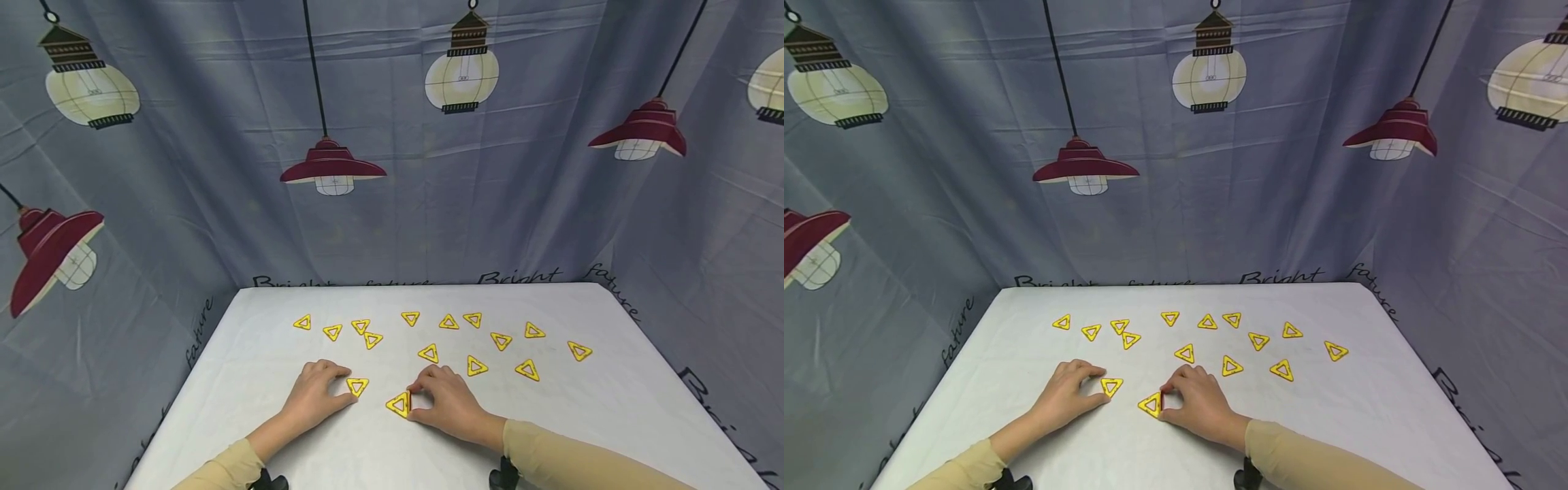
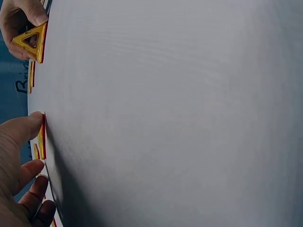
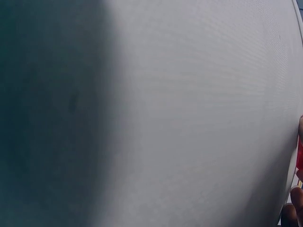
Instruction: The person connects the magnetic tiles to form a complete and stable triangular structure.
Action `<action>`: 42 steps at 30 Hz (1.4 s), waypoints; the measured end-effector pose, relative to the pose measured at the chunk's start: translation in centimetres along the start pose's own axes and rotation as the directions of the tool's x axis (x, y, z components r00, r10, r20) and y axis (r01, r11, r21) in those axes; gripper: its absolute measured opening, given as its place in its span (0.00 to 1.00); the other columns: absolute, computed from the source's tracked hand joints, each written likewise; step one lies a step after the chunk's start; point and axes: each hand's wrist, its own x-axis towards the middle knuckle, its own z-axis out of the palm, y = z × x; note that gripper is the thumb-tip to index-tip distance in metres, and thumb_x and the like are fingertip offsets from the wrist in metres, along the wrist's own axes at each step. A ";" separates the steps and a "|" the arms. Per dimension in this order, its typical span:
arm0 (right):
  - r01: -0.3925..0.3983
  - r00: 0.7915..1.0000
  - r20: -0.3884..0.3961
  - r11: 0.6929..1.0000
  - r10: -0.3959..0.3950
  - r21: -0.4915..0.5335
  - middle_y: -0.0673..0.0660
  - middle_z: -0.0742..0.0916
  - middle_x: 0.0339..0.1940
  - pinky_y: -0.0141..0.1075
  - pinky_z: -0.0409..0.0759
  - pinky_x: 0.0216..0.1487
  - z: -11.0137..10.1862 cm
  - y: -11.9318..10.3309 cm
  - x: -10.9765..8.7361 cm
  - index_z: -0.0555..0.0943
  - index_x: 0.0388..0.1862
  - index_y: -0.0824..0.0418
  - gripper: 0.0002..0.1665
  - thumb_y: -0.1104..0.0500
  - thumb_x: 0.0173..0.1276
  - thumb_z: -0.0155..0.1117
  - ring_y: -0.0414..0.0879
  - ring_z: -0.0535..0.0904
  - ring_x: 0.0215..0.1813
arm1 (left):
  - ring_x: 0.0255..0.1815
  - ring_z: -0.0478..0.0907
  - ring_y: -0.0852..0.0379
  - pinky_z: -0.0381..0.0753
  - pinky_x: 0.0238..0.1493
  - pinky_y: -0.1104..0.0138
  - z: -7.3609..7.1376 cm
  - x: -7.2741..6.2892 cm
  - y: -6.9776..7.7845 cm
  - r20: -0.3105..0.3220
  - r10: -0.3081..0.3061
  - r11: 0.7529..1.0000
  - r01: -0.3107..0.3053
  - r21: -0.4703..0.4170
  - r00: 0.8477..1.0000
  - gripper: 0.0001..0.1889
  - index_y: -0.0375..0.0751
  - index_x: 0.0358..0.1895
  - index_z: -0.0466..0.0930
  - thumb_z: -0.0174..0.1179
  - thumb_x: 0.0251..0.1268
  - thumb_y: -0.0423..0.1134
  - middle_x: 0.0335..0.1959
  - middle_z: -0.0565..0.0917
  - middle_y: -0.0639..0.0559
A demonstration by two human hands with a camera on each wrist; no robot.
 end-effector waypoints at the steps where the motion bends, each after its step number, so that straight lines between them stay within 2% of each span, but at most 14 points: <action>1: -0.001 1.000 -0.001 1.000 0.001 0.000 0.38 0.78 0.46 0.42 0.73 0.51 0.0 0.0 0.0 0.87 0.46 0.44 0.23 0.39 0.54 0.81 0.39 0.71 0.48 | 0.53 0.72 0.51 0.73 0.57 0.52 0.0 0.0 0.0 -0.004 -0.002 1.000 0.002 -0.004 1.000 0.25 0.49 0.53 0.87 0.77 0.53 0.54 0.49 0.79 0.56; 8: 0.000 1.000 -0.004 1.000 0.000 -0.004 0.38 0.78 0.46 0.42 0.73 0.50 0.1 0.1 0.0 0.87 0.46 0.43 0.23 0.39 0.54 0.81 0.39 0.71 0.48 | 0.50 0.72 0.53 0.73 0.55 0.52 0.3 0.1 0.1 -0.036 0.019 1.000 -0.020 -0.012 0.999 0.21 0.49 0.48 0.87 0.78 0.52 0.52 0.46 0.80 0.57; 15: 0.004 1.000 -0.008 1.000 -0.004 -0.006 0.38 0.78 0.46 0.42 0.73 0.50 0.0 0.0 0.0 0.87 0.46 0.43 0.23 0.39 0.54 0.81 0.39 0.71 0.48 | 0.50 0.72 0.53 0.72 0.56 0.52 0.5 0.1 0.3 -0.032 0.023 0.999 -0.024 -0.028 0.999 0.18 0.51 0.45 0.87 0.78 0.53 0.49 0.45 0.79 0.57; 22: -0.003 1.000 -0.007 1.000 0.003 -0.003 0.38 0.78 0.46 0.43 0.73 0.51 0.0 0.0 0.0 0.87 0.46 0.44 0.23 0.40 0.54 0.81 0.39 0.71 0.48 | 0.51 0.73 0.53 0.72 0.56 0.52 0.5 0.2 0.8 -0.029 0.017 0.999 -0.018 -0.039 0.999 0.19 0.49 0.46 0.84 0.79 0.52 0.46 0.45 0.81 0.57; 31: -0.003 1.000 -0.009 1.000 0.003 0.006 0.38 0.78 0.46 0.43 0.73 0.51 0.1 0.0 0.0 0.87 0.47 0.44 0.23 0.40 0.54 0.81 0.39 0.71 0.48 | 0.39 0.69 0.59 0.69 0.45 0.58 0.7 0.5 1.4 -0.014 0.021 0.997 -0.022 -0.078 1.000 0.19 0.49 0.47 0.82 0.79 0.52 0.41 0.35 0.78 0.61; 35: -0.002 1.000 -0.011 1.000 0.002 0.004 0.38 0.78 0.47 0.43 0.73 0.51 0.2 0.0 0.0 0.87 0.47 0.44 0.23 0.40 0.54 0.81 0.39 0.71 0.48 | 0.36 0.67 0.60 0.66 0.40 0.61 0.7 0.7 1.5 -0.019 0.028 0.994 -0.030 -0.102 0.999 0.18 0.50 0.47 0.82 0.77 0.54 0.39 0.33 0.77 0.61; 42: -0.008 1.000 -0.012 1.000 0.008 -0.001 0.37 0.78 0.46 0.42 0.73 0.51 0.1 -0.1 0.0 0.87 0.47 0.43 0.23 0.40 0.54 0.82 0.39 0.71 0.48 | 0.34 0.67 0.62 0.67 0.38 0.65 0.7 0.9 1.8 -0.022 0.080 0.991 -0.082 -0.106 0.997 0.17 0.51 0.47 0.81 0.75 0.55 0.36 0.33 0.78 0.63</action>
